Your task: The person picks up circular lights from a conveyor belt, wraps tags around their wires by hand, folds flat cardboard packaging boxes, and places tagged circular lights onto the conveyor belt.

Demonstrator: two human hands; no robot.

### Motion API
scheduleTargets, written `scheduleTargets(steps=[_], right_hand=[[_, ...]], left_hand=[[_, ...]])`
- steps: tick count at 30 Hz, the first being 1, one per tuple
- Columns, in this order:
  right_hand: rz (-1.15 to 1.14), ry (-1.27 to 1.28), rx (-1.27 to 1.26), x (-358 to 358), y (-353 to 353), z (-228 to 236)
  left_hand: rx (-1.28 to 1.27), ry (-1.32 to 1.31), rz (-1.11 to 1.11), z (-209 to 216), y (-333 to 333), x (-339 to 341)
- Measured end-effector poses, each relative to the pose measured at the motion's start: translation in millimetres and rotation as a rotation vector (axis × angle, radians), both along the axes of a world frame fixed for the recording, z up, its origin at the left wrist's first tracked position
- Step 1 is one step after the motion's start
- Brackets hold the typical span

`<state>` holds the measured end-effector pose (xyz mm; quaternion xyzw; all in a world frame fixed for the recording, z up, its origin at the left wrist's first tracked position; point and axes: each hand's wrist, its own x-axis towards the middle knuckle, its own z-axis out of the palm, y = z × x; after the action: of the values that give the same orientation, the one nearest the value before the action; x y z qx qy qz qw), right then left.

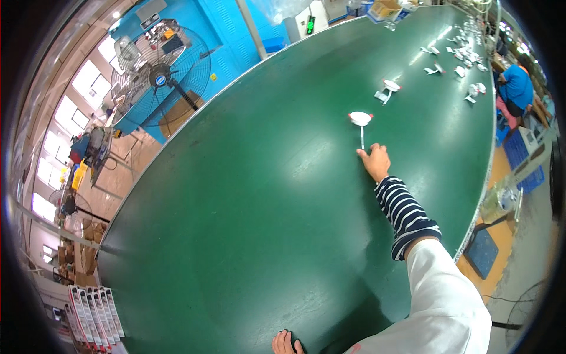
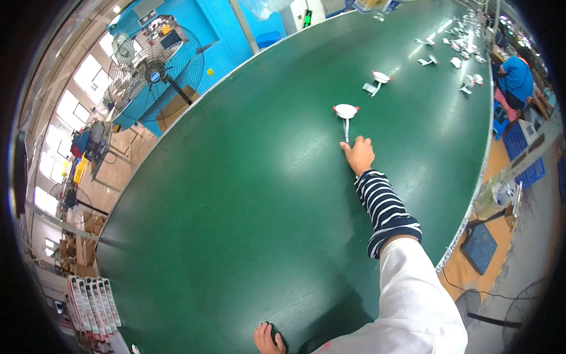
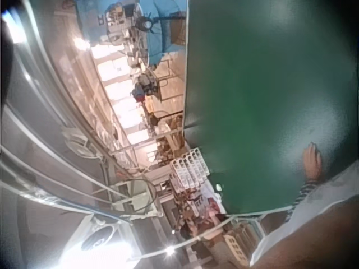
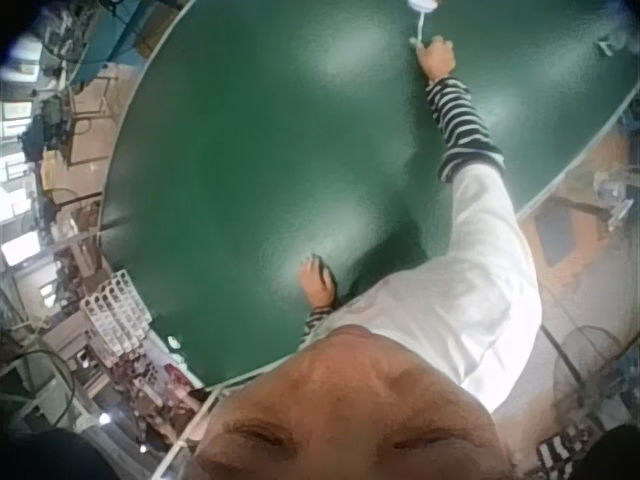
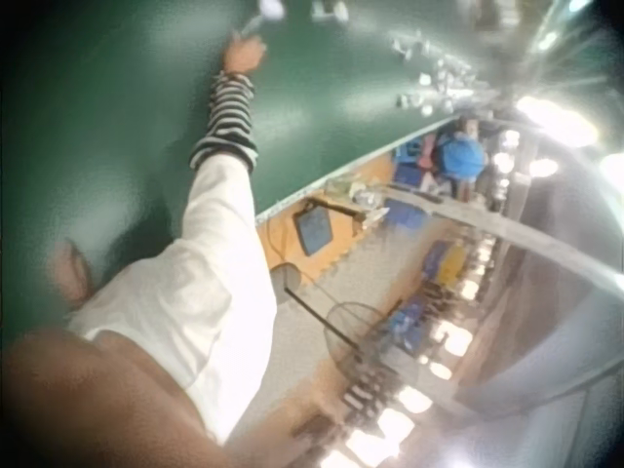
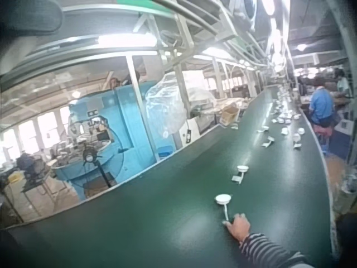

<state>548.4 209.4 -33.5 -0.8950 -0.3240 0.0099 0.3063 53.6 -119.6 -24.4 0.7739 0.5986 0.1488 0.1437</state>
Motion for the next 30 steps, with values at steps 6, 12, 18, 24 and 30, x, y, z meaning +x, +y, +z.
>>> scheduleTargets(steps=[6, 12, 18, 24, 30], right_hand=[[0.045, -0.050, 0.045, 18.3, 18.6, -9.4], [0.578, 0.325, -0.138, 18.4, -9.1, 27.4], [1.067, -0.440, -0.101, -37.5, -76.1, 101.6], [1.617, -0.828, 0.020, -157.2, -134.6, 189.0], [1.771, -0.921, 0.349, -235.3, -200.9, 220.1]], left_hand=[[-0.012, -0.023, 0.036, 6.4, 0.0, 5.6], [0.042, -0.056, 0.015, 8.0, 4.8, 5.7], [0.059, -0.398, 0.113, -0.1, 21.9, 20.5], [0.313, -0.413, -0.121, 79.3, 59.2, 46.0], [0.276, -0.274, -0.217, 101.1, 42.0, 61.1]])
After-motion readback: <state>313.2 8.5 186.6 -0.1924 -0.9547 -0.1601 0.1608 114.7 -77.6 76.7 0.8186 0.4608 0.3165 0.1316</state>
